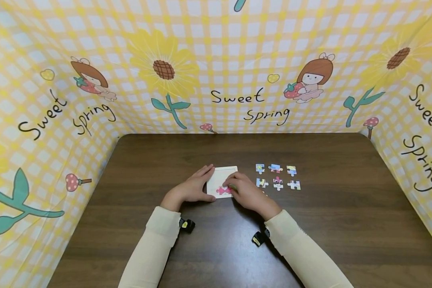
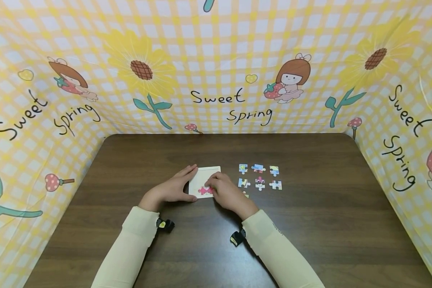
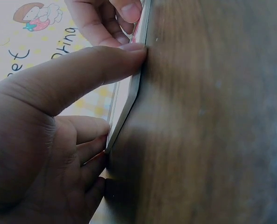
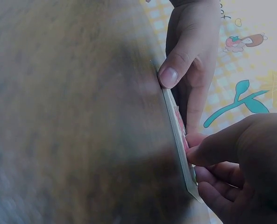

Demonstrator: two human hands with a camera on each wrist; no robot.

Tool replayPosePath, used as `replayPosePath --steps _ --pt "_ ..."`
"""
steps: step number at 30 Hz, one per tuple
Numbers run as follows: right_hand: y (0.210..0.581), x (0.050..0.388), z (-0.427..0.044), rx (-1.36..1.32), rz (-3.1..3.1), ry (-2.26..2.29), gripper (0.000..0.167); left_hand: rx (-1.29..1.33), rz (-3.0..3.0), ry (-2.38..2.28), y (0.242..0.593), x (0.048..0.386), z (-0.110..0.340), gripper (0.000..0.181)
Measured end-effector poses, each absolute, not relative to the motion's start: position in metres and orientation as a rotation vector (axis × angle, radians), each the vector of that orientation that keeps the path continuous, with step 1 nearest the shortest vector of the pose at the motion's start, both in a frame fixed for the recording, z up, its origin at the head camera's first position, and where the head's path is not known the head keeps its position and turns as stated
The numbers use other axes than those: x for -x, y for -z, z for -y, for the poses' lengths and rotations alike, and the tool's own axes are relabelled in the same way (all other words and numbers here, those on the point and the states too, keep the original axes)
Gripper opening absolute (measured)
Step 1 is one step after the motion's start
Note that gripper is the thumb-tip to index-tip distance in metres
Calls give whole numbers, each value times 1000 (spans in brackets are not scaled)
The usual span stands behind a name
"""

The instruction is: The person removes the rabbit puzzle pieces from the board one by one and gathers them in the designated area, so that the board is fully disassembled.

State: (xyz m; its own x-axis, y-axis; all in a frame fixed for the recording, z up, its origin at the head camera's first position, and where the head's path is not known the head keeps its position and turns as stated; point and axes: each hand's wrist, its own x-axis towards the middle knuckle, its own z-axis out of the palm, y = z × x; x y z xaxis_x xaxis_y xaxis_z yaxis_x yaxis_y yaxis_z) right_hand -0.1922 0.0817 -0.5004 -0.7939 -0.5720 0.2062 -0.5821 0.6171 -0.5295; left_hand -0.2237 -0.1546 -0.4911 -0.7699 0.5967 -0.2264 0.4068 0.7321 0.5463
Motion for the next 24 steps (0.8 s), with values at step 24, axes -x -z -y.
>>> replayPosePath --steps 24 --pt "501 193 -83 -959 2848 -1014 22 -774 -2553 -672 490 223 154 104"
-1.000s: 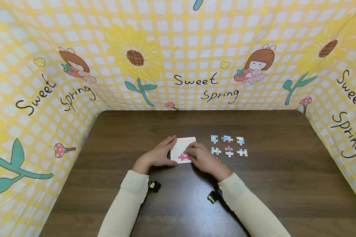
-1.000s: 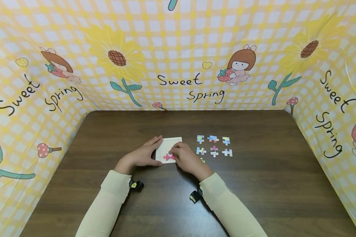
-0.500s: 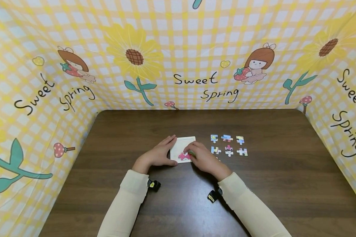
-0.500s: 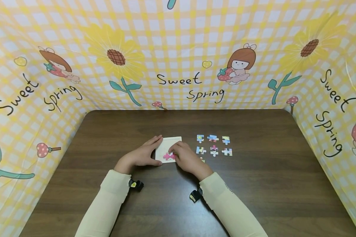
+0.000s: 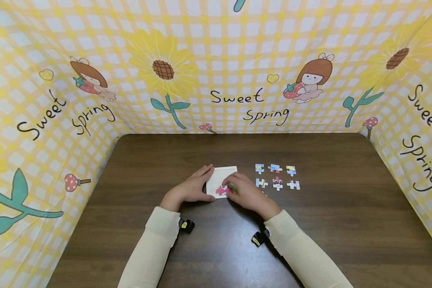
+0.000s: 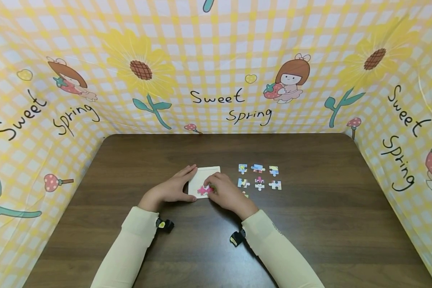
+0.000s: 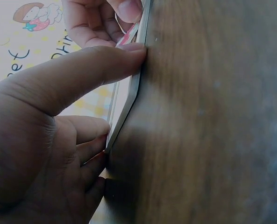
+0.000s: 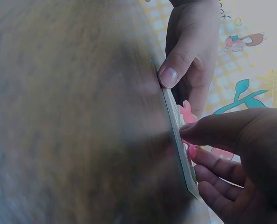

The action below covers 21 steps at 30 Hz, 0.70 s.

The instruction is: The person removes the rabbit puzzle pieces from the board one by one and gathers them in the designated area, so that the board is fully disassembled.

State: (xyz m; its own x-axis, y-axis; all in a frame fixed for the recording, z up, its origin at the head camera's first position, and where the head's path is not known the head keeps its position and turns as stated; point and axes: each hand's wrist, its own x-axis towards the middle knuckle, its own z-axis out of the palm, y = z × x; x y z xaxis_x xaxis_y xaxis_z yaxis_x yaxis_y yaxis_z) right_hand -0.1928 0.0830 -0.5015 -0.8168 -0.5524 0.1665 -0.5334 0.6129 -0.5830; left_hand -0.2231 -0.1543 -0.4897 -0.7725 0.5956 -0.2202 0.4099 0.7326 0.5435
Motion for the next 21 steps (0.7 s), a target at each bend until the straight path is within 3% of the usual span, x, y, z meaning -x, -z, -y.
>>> replayPosePath --steps 21 --pt "501 192 -82 958 -2795 942 22 -765 -2554 -676 492 224 154 104"
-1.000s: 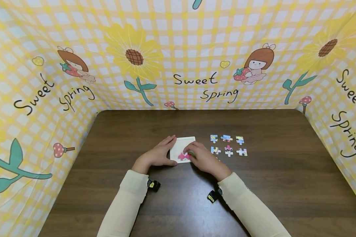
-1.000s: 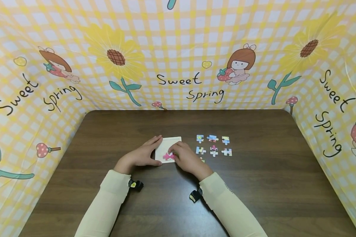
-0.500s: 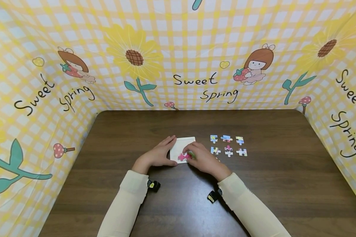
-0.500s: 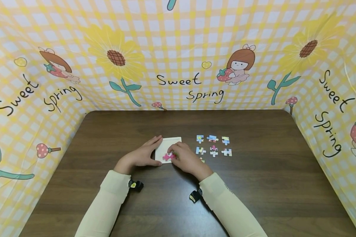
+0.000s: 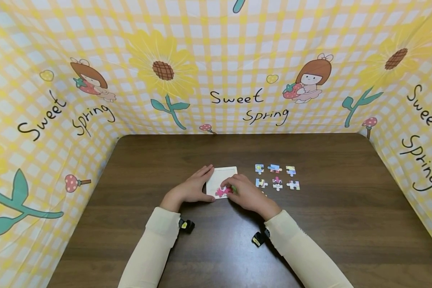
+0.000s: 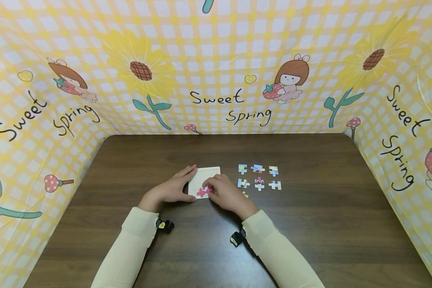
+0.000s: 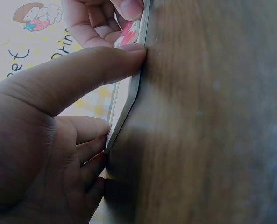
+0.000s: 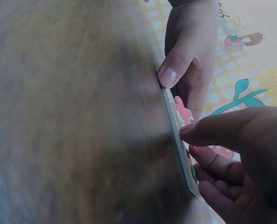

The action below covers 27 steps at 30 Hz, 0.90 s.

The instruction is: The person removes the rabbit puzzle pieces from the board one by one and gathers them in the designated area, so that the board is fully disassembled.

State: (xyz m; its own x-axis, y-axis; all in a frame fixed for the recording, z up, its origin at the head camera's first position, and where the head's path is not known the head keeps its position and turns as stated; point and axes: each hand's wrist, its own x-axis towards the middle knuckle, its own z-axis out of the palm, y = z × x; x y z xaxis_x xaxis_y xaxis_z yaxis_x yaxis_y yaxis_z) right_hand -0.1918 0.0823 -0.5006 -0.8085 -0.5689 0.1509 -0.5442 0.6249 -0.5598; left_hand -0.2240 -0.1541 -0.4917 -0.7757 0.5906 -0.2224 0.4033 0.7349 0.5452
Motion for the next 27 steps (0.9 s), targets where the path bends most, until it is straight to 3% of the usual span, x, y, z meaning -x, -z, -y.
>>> replayPosePath --steps 27 --pt "491 191 -89 1061 -2873 870 29 -757 -2539 -689 488 222 154 104"
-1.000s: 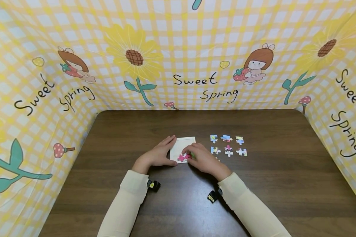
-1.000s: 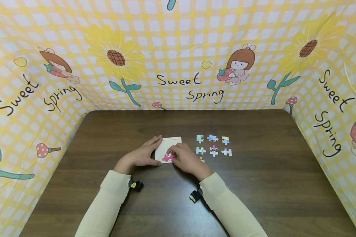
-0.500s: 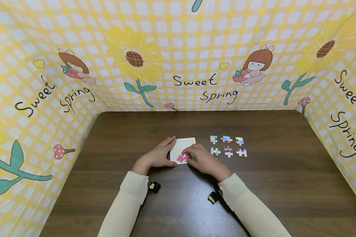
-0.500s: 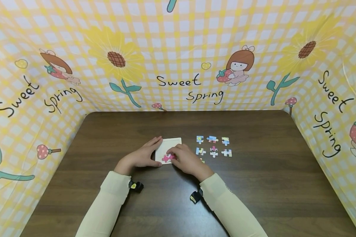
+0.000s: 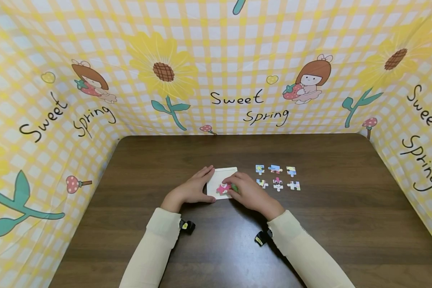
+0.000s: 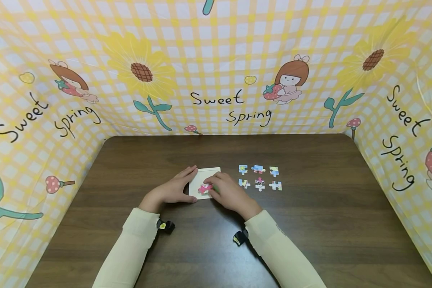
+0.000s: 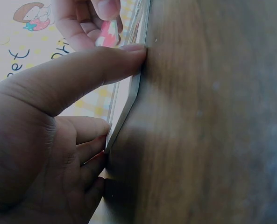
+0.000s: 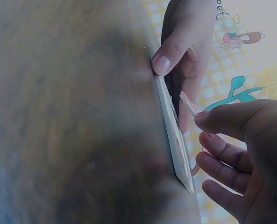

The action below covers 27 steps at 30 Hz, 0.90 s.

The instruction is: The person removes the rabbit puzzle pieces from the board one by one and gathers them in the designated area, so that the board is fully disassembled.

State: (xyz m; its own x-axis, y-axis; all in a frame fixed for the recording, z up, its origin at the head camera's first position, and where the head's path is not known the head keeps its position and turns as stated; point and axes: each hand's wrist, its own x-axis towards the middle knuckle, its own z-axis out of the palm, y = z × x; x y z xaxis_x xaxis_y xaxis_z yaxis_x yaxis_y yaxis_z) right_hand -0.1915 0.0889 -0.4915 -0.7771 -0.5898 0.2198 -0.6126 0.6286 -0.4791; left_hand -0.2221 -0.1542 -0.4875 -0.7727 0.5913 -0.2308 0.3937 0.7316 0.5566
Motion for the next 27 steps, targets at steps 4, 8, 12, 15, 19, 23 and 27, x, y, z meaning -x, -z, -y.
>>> replayPosePath --steps 4,8,12,15,19,23,27 --pt "485 189 -94 -997 2811 -764 29 -749 -2536 -674 489 223 152 104" --pt "477 186 -102 -972 2819 -663 29 -750 -2544 -665 491 224 152 104" --pt "469 181 -117 -982 2798 -657 27 -755 -2549 -649 492 224 151 105" --pt "463 176 -131 -971 2780 -689 26 -754 -2545 -637 492 224 151 105" --pt "460 169 -154 -922 2786 -677 26 -752 -2540 -649 490 223 151 105" --pt "461 162 -178 -871 2813 -662 28 -761 -2545 -654 489 223 151 105" --pt "465 156 -199 -808 2842 -653 28 -759 -2549 -657 489 222 153 105"
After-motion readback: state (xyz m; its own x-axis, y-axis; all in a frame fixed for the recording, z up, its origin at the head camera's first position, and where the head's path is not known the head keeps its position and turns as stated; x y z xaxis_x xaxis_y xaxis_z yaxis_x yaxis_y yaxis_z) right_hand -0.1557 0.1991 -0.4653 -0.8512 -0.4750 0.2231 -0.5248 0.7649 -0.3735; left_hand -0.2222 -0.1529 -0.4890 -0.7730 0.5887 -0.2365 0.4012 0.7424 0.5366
